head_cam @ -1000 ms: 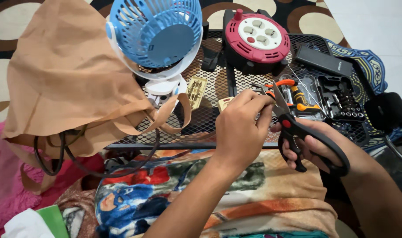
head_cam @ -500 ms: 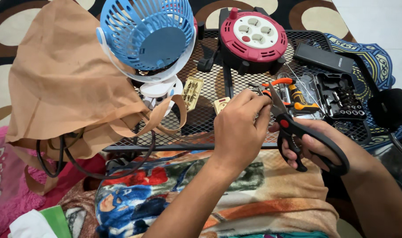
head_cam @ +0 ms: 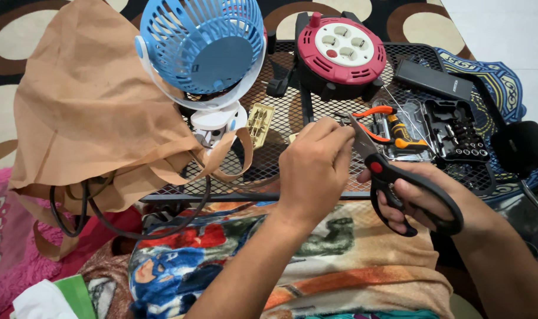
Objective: The person sits on the floor at a low table and works on a wall socket and a power strip, cutting and stripping wire with scissors and pliers and manipulating the socket components by hand. They pick up and set down pliers, a screwdriver and a socket set while working on the parts.
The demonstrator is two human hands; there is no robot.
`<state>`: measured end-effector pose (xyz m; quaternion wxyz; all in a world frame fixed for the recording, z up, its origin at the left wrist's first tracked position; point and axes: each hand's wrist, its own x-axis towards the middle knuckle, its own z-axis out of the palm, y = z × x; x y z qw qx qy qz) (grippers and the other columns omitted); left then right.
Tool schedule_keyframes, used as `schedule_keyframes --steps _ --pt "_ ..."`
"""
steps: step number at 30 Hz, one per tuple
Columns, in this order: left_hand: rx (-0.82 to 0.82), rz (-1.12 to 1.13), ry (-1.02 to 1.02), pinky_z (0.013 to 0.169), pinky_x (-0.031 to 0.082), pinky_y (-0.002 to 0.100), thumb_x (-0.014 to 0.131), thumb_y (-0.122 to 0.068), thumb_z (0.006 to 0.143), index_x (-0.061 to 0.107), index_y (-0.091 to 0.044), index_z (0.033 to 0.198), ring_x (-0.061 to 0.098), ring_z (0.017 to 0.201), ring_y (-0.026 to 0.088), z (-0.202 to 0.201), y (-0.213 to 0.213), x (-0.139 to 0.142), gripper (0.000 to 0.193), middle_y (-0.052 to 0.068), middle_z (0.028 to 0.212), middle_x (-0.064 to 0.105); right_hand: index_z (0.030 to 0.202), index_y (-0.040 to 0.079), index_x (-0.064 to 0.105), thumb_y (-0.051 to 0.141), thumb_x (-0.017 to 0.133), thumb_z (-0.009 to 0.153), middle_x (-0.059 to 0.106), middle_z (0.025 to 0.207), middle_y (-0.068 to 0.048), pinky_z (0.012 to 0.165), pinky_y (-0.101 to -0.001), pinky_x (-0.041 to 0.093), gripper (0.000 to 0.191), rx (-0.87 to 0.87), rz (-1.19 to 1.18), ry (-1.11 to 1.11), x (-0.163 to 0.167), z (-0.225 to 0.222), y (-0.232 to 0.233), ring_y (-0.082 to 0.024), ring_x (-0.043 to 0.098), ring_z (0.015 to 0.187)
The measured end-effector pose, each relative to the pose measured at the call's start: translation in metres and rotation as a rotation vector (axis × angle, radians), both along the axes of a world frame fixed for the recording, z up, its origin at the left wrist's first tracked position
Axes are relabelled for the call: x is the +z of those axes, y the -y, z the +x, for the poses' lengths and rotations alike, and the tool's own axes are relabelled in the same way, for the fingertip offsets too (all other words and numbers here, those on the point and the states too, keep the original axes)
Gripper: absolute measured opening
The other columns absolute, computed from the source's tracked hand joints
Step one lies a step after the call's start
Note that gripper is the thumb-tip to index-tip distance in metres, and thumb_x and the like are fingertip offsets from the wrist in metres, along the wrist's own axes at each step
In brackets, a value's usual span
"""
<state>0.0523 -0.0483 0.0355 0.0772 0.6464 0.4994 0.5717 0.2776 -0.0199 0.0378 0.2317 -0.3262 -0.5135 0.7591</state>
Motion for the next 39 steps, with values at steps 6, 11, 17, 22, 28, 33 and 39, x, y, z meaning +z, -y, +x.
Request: schedule_keyframes --steps 6,11,17,22,28,33,39 --pt "0.013 0.016 -0.037 0.076 0.051 0.041 0.069 -0.008 0.092 0.071 -0.007 0.102 0.065 0.091 0.027 -0.007 0.000 -0.001 0.010 0.005 0.095 0.064 0.135 -0.010 0.057 0.025 0.053 0.099 0.059 0.075 -0.010 0.048 -0.0286 0.045 0.050 0.014 0.011 0.081 0.004 -0.002 0.003 -0.016 0.055 0.058" --pt "0.016 0.070 -0.109 0.076 0.051 0.041 0.069 -0.005 0.088 0.069 -0.007 0.104 0.064 0.093 0.027 -0.010 0.002 -0.003 0.016 0.004 0.097 0.063 0.134 -0.012 0.056 0.030 0.056 0.099 0.060 0.076 -0.009 0.046 -0.0277 0.044 0.055 0.075 -0.037 0.015 0.009 -0.002 -0.002 -0.015 0.055 0.056" --pt "-0.001 0.085 -0.148 0.074 0.051 0.040 0.068 -0.003 0.088 0.068 -0.007 0.102 0.063 0.091 0.026 -0.018 0.004 -0.003 0.015 0.004 0.096 0.063 0.133 -0.013 0.056 0.029 0.056 0.099 0.058 0.076 -0.009 0.044 -0.0284 0.045 0.054 0.098 -0.030 0.046 0.018 -0.008 -0.006 -0.016 0.055 0.055" --pt "0.041 0.107 -0.132 0.075 0.051 0.040 0.070 -0.005 0.091 0.069 -0.007 0.104 0.062 0.090 0.027 -0.024 -0.001 -0.001 0.013 0.004 0.095 0.063 0.132 -0.015 0.060 0.028 0.057 0.101 0.053 0.069 -0.006 0.043 -0.0265 0.043 0.053 0.078 0.068 0.093 0.023 -0.012 0.000 -0.013 0.050 0.052" --pt "0.053 0.091 -0.102 0.075 0.051 0.040 0.069 -0.005 0.089 0.070 -0.006 0.104 0.063 0.091 0.027 -0.021 0.002 -0.001 0.015 0.005 0.095 0.064 0.133 -0.013 0.057 0.029 0.057 0.098 0.054 0.070 -0.008 0.041 -0.0271 0.044 0.055 0.032 0.017 0.133 0.028 -0.011 0.005 -0.013 0.049 0.052" --pt "0.065 0.115 -0.079 0.076 0.051 0.040 0.070 -0.005 0.091 0.070 -0.006 0.106 0.064 0.093 0.027 -0.019 0.004 0.000 0.015 0.005 0.096 0.064 0.136 -0.015 0.055 0.028 0.058 0.098 0.054 0.074 -0.008 0.041 -0.0266 0.043 0.057 0.053 -0.024 0.089 0.026 -0.007 0.002 -0.012 0.048 0.055" --pt "0.037 0.132 -0.088 0.077 0.051 0.040 0.069 -0.003 0.090 0.069 -0.005 0.105 0.063 0.092 0.027 -0.020 0.003 0.000 0.015 0.006 0.095 0.063 0.136 -0.018 0.052 0.032 0.060 0.099 0.054 0.079 -0.009 0.041 -0.0273 0.044 0.063 0.087 -0.080 -0.026 0.022 -0.002 -0.004 -0.014 0.050 0.058"
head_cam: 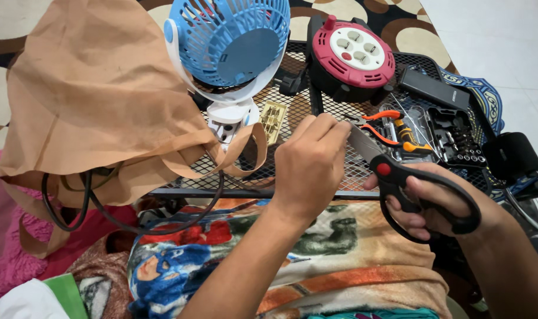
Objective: The person sits on the floor at a low table and works on a wall socket and a power strip, cutting and stripping wire with scissors and pliers and manipulating the socket components by hand. They pick up and set down pliers, a screwdriver and a socket set while working on the parts.
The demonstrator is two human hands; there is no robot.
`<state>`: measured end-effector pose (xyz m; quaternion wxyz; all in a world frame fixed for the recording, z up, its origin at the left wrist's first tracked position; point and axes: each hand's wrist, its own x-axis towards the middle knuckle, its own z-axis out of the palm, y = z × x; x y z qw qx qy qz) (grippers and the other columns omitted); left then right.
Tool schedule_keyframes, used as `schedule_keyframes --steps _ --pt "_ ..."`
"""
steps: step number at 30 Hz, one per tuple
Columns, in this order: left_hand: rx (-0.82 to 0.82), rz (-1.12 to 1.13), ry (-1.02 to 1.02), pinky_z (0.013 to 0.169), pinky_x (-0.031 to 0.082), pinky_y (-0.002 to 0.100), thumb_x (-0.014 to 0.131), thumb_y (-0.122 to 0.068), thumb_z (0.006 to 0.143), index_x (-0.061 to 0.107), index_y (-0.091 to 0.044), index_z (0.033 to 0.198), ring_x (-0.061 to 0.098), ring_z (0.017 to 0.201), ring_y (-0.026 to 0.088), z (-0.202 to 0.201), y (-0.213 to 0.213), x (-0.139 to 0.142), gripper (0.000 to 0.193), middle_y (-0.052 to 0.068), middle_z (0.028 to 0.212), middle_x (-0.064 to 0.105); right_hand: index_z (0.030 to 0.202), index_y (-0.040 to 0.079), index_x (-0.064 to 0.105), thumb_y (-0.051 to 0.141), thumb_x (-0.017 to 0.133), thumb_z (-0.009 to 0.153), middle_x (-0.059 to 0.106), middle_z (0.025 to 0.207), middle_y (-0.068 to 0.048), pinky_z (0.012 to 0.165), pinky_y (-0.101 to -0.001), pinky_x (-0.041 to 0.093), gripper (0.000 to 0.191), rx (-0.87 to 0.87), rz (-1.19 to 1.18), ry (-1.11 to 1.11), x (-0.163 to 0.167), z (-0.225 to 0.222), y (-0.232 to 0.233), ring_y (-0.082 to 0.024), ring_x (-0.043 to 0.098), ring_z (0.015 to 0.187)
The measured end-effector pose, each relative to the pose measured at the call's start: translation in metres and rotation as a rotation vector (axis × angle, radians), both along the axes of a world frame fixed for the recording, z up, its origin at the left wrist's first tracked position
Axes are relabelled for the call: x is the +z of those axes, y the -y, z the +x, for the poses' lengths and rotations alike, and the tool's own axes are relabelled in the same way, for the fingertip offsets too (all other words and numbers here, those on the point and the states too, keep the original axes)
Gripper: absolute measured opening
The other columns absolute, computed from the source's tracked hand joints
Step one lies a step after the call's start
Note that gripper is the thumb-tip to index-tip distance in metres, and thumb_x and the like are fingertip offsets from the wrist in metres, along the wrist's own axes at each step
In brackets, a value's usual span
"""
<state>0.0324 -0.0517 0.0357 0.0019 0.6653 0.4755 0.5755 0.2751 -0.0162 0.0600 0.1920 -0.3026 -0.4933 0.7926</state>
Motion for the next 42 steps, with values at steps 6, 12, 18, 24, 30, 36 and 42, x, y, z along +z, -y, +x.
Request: schedule_keyframes --steps 6,12,18,24,30,36,42 --pt "-0.044 -0.005 0.001 0.077 0.051 0.041 0.068 -0.002 0.089 0.068 -0.005 0.104 0.063 0.093 0.027 0.001 0.002 -0.002 0.015 0.006 0.095 0.062 0.133 -0.019 0.052 0.032 0.060 0.101 0.054 0.075 -0.010 0.043 -0.0288 0.045 0.060 0.051 0.004 -0.048 -0.001 -0.005 -0.007 -0.015 0.051 0.058" --pt "-0.002 -0.016 -0.005 0.077 0.051 0.041 0.070 -0.004 0.090 0.069 -0.006 0.105 0.063 0.092 0.028 -0.003 -0.002 -0.001 0.015 0.006 0.095 0.063 0.130 -0.018 0.055 0.029 0.060 0.098 0.053 0.074 -0.007 0.039 -0.0267 0.043 0.057 0.004 0.055 0.031 0.001 -0.007 -0.001 -0.012 0.049 0.055" --pt "0.018 -0.036 -0.015 0.076 0.051 0.041 0.071 -0.005 0.090 0.070 -0.006 0.105 0.063 0.092 0.028 0.003 -0.003 0.001 0.015 0.006 0.095 0.063 0.130 -0.016 0.057 0.029 0.061 0.097 0.053 0.068 -0.008 0.039 -0.0265 0.043 0.056 -0.013 0.043 0.083 -0.002 0.000 -0.001 -0.012 0.049 0.051" --pt "0.042 -0.054 -0.027 0.073 0.051 0.041 0.071 -0.006 0.091 0.070 -0.006 0.102 0.063 0.090 0.028 0.009 -0.005 -0.002 0.012 0.005 0.094 0.063 0.131 -0.015 0.056 0.026 0.060 0.097 0.053 0.069 -0.008 0.040 -0.0264 0.043 0.054 -0.038 0.023 0.089 -0.011 0.008 -0.001 -0.012 0.049 0.052" --pt "0.058 -0.057 -0.015 0.073 0.050 0.042 0.071 -0.008 0.091 0.071 -0.006 0.102 0.062 0.088 0.028 0.015 -0.011 -0.008 0.011 0.006 0.093 0.064 0.132 -0.013 0.057 0.025 0.060 0.095 0.054 0.071 -0.007 0.041 -0.0264 0.042 0.053 -0.078 -0.002 0.118 -0.019 0.016 -0.003 -0.011 0.048 0.054" --pt "0.229 -0.086 0.064 0.077 0.051 0.044 0.069 -0.007 0.096 0.070 -0.004 0.096 0.066 0.089 0.033 -0.008 -0.025 -0.007 0.003 0.011 0.093 0.066 0.132 -0.004 0.066 0.026 0.062 0.089 0.056 0.057 -0.004 0.040 -0.0274 0.044 0.051 0.009 0.146 0.278 -0.018 0.023 -0.001 -0.013 0.053 0.045" --pt "0.069 -0.102 0.262 0.072 0.050 0.036 0.069 -0.010 0.097 0.071 -0.003 0.100 0.068 0.083 0.026 -0.016 -0.014 0.002 0.008 0.010 0.091 0.067 0.125 0.009 0.066 0.028 0.080 0.080 0.068 0.073 -0.007 0.055 -0.0346 0.051 0.050 -0.218 0.795 0.988 -0.030 -0.017 -0.017 -0.020 0.066 0.059"
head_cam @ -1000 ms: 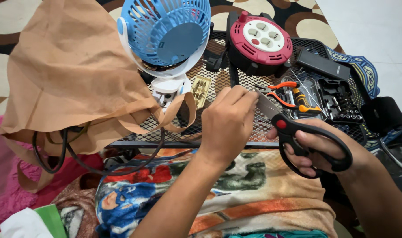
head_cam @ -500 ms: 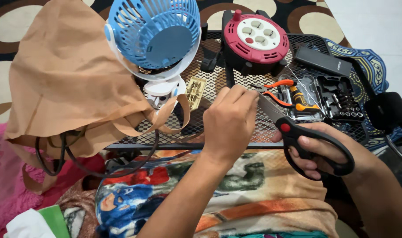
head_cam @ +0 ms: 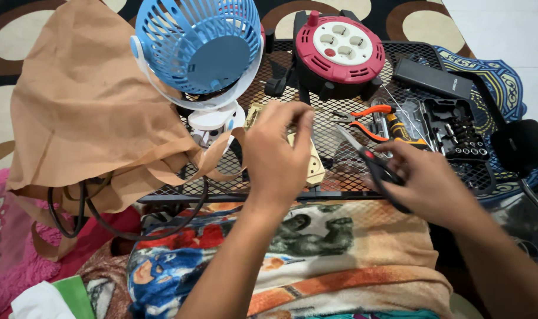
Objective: The person sits on the floor at a low table and works on a wall socket and a power strip, cutting and stripping wire with scissors and pliers and manipulating the socket components by hand. They pick up and set down pliers, a screwdriver and a socket set while working on the parts.
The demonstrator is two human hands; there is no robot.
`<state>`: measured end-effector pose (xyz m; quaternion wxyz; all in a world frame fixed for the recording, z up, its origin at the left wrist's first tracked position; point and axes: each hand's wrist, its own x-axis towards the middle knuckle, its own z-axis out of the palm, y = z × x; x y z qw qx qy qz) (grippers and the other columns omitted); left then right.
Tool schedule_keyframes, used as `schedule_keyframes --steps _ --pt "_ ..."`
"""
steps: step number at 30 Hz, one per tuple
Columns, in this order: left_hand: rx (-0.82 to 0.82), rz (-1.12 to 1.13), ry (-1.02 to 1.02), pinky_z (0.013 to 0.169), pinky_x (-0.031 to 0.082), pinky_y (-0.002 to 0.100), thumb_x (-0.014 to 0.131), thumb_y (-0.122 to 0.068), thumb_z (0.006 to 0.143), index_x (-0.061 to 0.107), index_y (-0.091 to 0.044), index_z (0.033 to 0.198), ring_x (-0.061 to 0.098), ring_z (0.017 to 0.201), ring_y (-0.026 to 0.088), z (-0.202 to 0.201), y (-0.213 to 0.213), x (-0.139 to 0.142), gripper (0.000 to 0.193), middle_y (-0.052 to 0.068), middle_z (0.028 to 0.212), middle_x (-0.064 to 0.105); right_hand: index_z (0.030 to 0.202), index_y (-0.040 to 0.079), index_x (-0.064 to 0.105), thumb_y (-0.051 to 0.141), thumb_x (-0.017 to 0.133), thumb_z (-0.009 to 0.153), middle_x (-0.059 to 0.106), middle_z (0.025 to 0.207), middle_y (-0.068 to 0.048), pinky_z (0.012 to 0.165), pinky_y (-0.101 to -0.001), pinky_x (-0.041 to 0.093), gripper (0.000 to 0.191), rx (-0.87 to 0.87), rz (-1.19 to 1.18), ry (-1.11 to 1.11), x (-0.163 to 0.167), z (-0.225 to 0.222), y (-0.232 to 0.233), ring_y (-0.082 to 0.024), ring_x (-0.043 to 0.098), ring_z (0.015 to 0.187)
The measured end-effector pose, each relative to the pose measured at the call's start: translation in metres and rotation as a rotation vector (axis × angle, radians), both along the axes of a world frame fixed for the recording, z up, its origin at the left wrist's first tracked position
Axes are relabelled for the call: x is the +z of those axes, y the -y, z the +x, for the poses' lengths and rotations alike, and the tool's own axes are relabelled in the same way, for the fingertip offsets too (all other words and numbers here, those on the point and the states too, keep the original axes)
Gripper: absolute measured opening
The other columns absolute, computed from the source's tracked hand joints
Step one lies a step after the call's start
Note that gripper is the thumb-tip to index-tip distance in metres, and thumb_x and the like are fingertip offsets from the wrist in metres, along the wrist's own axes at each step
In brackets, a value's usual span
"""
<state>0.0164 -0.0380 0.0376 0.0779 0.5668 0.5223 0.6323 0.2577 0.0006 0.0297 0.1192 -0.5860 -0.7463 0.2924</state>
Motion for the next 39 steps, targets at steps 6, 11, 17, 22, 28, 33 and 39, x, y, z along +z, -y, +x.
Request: schedule_keyframes --steps 6,11,17,22,28,33,39 --pt "-0.099 -0.086 0.103 0.064 0.048 0.033 0.071 -0.010 0.095 0.073 -0.004 0.098 0.065 0.072 0.019 0.008 0.010 0.010 0.008 0.007 0.086 0.068 0.118 0.009 0.069 0.024 0.081 0.074 0.074 0.093 -0.018 0.075 -0.0467 0.055 0.048 0.182 0.387 0.231 -0.001 -0.027 -0.002 -0.037 0.071 0.083" --pt "-0.146 -0.081 0.127 0.065 0.049 0.032 0.071 -0.011 0.095 0.074 -0.006 0.099 0.065 0.073 0.019 0.011 0.015 0.010 0.008 0.006 0.088 0.068 0.122 0.010 0.069 0.026 0.079 0.083 0.075 0.098 -0.016 0.077 -0.0430 0.056 0.043 0.227 0.325 0.213 0.010 -0.031 -0.005 -0.031 0.073 0.088" --pt "-0.207 -0.099 0.136 0.069 0.051 0.034 0.071 -0.012 0.095 0.074 -0.006 0.100 0.068 0.078 0.023 0.016 0.021 0.009 0.009 0.008 0.091 0.069 0.118 0.002 0.067 0.007 0.074 0.092 0.073 0.103 -0.011 0.084 -0.0299 0.058 0.028 0.313 0.513 -0.367 0.034 -0.035 -0.003 -0.020 0.072 0.093" --pt "-0.224 -0.053 0.117 0.077 0.053 0.037 0.070 -0.013 0.095 0.072 -0.005 0.101 0.071 0.088 0.027 0.016 0.022 0.010 0.010 0.009 0.095 0.069 0.106 0.003 0.071 0.000 0.077 0.091 0.072 0.104 -0.011 0.084 -0.0302 0.056 0.017 0.397 0.710 -0.332 0.043 -0.050 0.001 -0.019 0.072 0.096" --pt "-0.247 -0.038 0.005 0.075 0.051 0.043 0.065 -0.013 0.098 0.070 -0.005 0.103 0.068 0.090 0.034 0.010 0.024 0.008 0.010 0.011 0.096 0.068 0.102 0.002 0.072 0.003 0.075 0.091 0.069 0.092 -0.011 0.071 -0.0325 0.053 0.011 0.450 0.749 -0.115 0.055 -0.055 -0.002 -0.024 0.069 0.083" --pt "-0.188 -0.088 -0.271 0.070 0.051 0.049 0.058 -0.006 0.092 0.068 -0.008 0.098 0.068 0.085 0.037 0.007 0.010 0.010 0.011 0.011 0.093 0.067 0.100 0.002 0.071 0.005 0.074 0.091 0.067 0.087 -0.011 0.063 -0.0320 0.052 0.010 0.537 0.719 -0.093 0.058 -0.051 -0.013 -0.024 0.067 0.074" --pt "-0.241 -0.060 -0.222 0.072 0.052 0.047 0.059 -0.006 0.090 0.070 -0.009 0.096 0.069 0.086 0.035 0.012 0.004 0.005 0.013 0.009 0.094 0.069 0.096 0.000 0.071 0.009 0.069 0.097 0.064 0.078 -0.005 0.057 -0.0298 0.043 0.009 0.384 0.261 -0.286 0.037 -0.023 -0.033 -0.013 0.054 0.067"
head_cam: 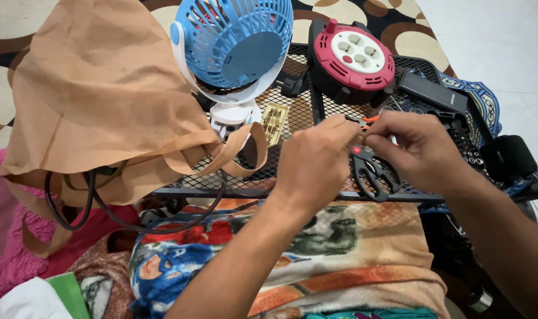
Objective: The person sits on the floor at a low table and works on a wall socket and a power strip, cutting and stripping wire with scissors and pliers and manipulating the socket components by hand. They pick up and set down pliers, a screwdriver and a socket set while working on the parts.
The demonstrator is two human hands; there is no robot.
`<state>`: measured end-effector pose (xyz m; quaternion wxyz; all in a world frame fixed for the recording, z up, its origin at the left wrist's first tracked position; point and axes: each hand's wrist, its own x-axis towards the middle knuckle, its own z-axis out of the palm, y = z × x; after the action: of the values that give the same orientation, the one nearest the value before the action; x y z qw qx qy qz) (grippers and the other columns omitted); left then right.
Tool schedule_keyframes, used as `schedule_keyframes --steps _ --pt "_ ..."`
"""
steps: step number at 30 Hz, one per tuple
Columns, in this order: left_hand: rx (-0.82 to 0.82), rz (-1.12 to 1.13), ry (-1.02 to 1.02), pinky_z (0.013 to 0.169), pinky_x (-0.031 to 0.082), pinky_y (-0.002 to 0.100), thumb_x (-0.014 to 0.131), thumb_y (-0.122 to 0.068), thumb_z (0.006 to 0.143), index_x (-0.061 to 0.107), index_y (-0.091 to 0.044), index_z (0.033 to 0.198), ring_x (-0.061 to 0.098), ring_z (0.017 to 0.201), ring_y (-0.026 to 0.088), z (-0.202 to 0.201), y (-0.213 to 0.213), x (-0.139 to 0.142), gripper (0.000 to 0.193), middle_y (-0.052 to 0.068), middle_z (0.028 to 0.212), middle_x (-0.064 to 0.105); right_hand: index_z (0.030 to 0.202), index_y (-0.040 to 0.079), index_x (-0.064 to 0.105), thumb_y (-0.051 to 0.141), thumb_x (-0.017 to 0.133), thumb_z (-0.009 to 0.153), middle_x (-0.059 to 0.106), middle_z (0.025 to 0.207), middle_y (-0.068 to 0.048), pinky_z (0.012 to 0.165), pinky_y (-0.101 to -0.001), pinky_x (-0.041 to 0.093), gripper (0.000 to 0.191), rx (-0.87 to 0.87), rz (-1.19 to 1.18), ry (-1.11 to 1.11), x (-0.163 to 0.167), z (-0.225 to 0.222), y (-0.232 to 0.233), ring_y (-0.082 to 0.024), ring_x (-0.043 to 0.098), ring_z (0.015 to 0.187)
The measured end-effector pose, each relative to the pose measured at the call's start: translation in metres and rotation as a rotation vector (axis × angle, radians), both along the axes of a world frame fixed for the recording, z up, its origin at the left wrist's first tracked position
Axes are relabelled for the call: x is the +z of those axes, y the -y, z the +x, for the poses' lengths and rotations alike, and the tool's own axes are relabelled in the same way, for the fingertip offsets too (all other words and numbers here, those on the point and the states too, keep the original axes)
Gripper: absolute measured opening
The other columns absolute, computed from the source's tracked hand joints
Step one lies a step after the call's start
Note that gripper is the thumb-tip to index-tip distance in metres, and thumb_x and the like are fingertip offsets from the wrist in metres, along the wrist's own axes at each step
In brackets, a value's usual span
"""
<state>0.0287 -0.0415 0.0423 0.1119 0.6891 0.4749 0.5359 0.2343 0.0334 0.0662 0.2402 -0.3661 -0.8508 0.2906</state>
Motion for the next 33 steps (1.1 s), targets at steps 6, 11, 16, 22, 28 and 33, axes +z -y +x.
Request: schedule_keyframes --steps 6,11,16,22,28,33 --pt "0.058 -0.086 0.216 0.072 0.052 0.045 0.064 -0.015 0.095 0.072 -0.009 0.096 0.069 0.087 0.035 0.005 -0.006 -0.019 0.010 0.009 0.094 0.072 0.105 0.001 0.071 0.018 0.061 0.102 0.070 0.088 -0.001 0.074 -0.0270 0.052 0.020 0.032 -0.280 -0.096 -0.030 0.009 -0.036 -0.010 0.062 0.082" --pt "0.196 -0.123 0.335 0.070 0.051 0.044 0.064 -0.018 0.097 0.070 -0.006 0.098 0.069 0.085 0.036 0.008 -0.015 -0.039 0.013 0.011 0.091 0.071 0.104 0.005 0.074 0.029 0.076 0.087 0.067 0.113 -0.016 0.096 -0.0448 0.050 0.029 -0.102 0.480 0.520 -0.025 0.026 -0.070 -0.032 0.059 0.114" --pt "0.195 -0.121 0.349 0.072 0.051 0.044 0.064 -0.018 0.099 0.069 -0.003 0.098 0.068 0.085 0.036 0.013 -0.020 -0.051 0.016 0.014 0.091 0.070 0.107 0.003 0.073 0.040 0.081 0.077 0.061 0.127 -0.022 0.092 -0.0459 0.050 0.048 0.007 0.402 0.613 -0.040 0.036 -0.087 -0.038 0.056 0.117" --pt "0.160 -0.102 0.343 0.074 0.052 0.043 0.061 -0.015 0.099 0.068 -0.001 0.099 0.069 0.085 0.036 0.013 -0.018 -0.049 0.016 0.016 0.092 0.070 0.108 0.003 0.071 0.025 0.064 0.093 0.068 0.123 -0.016 0.098 -0.0476 0.051 0.028 0.059 0.518 0.531 -0.062 0.026 -0.081 -0.035 0.064 0.116" --pt "0.163 -0.096 0.319 0.076 0.052 0.043 0.059 -0.015 0.099 0.068 -0.001 0.103 0.070 0.089 0.036 0.013 -0.013 -0.040 0.016 0.016 0.097 0.072 0.119 0.002 0.069 0.021 0.049 0.105 0.075 0.110 -0.017 0.091 -0.0440 0.053 0.031 -0.233 -0.155 0.249 -0.027 0.039 -0.060 -0.029 0.068 0.104" --pt "0.164 -0.147 0.361 0.072 0.053 0.042 0.060 -0.017 0.100 0.068 -0.004 0.102 0.072 0.083 0.034 0.021 -0.011 -0.034 0.016 0.016 0.090 0.072 0.116 -0.010 0.050 0.017 0.039 0.109 0.068 0.132 -0.026 0.084 -0.0329 0.048 0.030 -0.163 -0.726 -0.321 -0.023 0.057 -0.022 -0.034 0.069 0.124"
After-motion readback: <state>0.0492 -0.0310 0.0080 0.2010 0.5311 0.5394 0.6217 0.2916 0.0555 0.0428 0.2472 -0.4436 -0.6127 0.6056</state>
